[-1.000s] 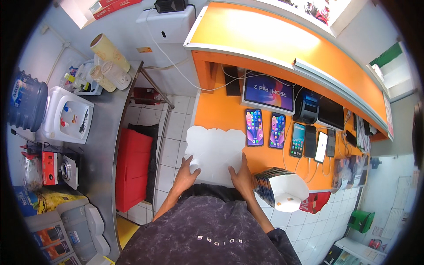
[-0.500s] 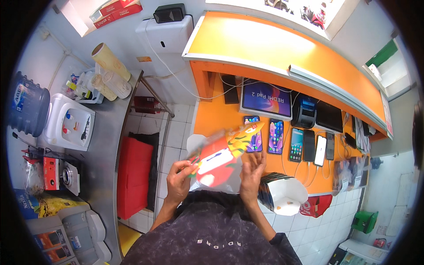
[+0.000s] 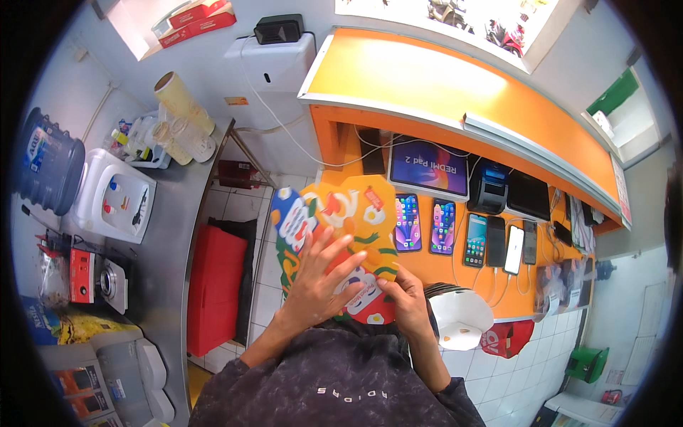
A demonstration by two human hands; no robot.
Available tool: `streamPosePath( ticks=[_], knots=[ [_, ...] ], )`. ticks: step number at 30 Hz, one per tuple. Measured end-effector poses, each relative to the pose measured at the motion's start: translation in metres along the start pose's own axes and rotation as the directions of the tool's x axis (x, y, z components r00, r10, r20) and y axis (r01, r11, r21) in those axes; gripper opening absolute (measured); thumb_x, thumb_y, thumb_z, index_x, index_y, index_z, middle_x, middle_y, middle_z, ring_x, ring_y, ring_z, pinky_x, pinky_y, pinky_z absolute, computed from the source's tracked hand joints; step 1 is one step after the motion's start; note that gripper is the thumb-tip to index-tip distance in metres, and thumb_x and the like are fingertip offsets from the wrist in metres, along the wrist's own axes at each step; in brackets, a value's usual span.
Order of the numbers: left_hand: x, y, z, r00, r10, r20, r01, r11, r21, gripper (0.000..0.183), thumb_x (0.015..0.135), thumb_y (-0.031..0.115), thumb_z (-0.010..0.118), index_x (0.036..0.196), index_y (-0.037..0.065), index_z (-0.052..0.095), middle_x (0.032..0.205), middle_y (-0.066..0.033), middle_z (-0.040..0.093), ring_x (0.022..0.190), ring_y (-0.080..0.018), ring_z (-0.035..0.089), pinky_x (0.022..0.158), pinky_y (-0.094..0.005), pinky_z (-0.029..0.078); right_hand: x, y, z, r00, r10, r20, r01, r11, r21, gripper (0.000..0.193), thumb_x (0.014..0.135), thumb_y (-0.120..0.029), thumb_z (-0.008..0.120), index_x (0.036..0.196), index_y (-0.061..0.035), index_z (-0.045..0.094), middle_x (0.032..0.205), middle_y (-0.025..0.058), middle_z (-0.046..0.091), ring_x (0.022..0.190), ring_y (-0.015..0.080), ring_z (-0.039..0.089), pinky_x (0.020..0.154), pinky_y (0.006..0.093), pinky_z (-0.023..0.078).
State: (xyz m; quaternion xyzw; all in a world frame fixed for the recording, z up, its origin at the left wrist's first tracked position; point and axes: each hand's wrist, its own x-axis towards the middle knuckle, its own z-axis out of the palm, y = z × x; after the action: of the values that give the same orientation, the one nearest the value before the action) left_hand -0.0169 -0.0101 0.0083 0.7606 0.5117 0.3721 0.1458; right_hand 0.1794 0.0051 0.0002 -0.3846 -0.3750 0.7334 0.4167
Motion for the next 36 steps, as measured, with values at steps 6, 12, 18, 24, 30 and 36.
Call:
streamPosePath(
  ticks=[6,12,18,24,30,36],
  knots=[
    [0.014,-0.003,0.009,0.994,0.107,0.024,-0.109,0.989,0.101,0.052,0.077,0.042,0.076,0.123,0.02,0.066,0.135,-0.0065,0.05,0.139,-0.034,0.033,0.115,-0.0655,0.013,-0.01,-0.01,-0.005,0.993,0.022,0.113,-0.009,0.993,-0.114,0.03,0.096,-0.002,0.052,0.125,0.0039,0.055,0.112,0.0059,0.063,0.104,0.0114,0.058,0.091,0.0269,0.047],
    [0.01,-0.003,0.019,0.991,0.133,-0.012,-0.133,0.991,-0.001,0.042,0.075,0.032,0.078,0.115,0.022,0.07,0.124,-0.0003,0.058,0.134,-0.0299,0.04,0.116,-0.0638,0.015,-0.008,-0.019,-0.008,0.988,-0.069,0.135,0.116,0.918,-0.379,0.023,0.095,-0.001,0.057,0.117,0.0025,0.06,0.103,0.01,0.064,0.099,0.0156,0.063,0.083,0.0292,0.053],
    [0.007,-0.007,0.019,0.986,0.102,-0.129,-0.116,0.988,-0.102,0.031,0.073,0.02,0.08,0.104,0.021,0.075,0.111,0.0027,0.063,0.127,-0.0277,0.048,0.118,-0.0564,0.021,-0.01,-0.018,0.005,0.908,-0.417,-0.045,0.323,0.764,-0.559,0.032,0.084,0.001,0.073,0.114,-0.0026,0.064,0.101,0.0105,0.063,0.093,0.0153,0.063,0.076,0.0272,0.052],
    [0.01,-0.005,0.014,0.978,0.111,-0.176,-0.141,0.976,-0.165,0.031,0.07,0.014,0.082,0.1,0.019,0.076,0.106,0.0026,0.064,0.122,-0.0255,0.052,0.116,-0.0537,0.027,-0.009,-0.017,0.006,0.796,-0.599,0.087,0.373,0.373,-0.85,0.042,0.069,0.005,0.076,0.107,-0.0142,0.073,0.093,0.0069,0.049,0.08,0.0196,0.053,0.071,0.0316,0.048],
    [0.009,-0.006,0.018,0.956,0.147,-0.253,-0.184,0.975,-0.128,0.024,0.07,0.015,0.083,0.092,0.017,0.077,0.1,0.0049,0.066,0.118,-0.0221,0.054,0.115,-0.049,0.031,-0.01,-0.016,0.008,0.694,-0.713,0.099,0.342,0.205,-0.917,0.042,0.068,0.006,0.075,0.105,-0.0149,0.075,0.084,0.0048,0.048,0.073,0.0176,0.051,0.065,0.0289,0.046],
    [0.006,-0.003,0.016,0.938,0.175,-0.3,-0.209,0.974,-0.086,0.02,0.069,0.015,0.083,0.088,0.018,0.077,0.098,0.0058,0.067,0.117,-0.0215,0.054,0.117,-0.0488,0.031,-0.021,-0.014,0.02,0.88,-0.472,-0.058,0.33,0.695,-0.639,0.027,0.083,-0.005,0.073,0.109,-0.0073,0.068,0.081,0.0082,0.061,0.071,0.0177,0.059,0.059,0.0298,0.047]
  ],
)
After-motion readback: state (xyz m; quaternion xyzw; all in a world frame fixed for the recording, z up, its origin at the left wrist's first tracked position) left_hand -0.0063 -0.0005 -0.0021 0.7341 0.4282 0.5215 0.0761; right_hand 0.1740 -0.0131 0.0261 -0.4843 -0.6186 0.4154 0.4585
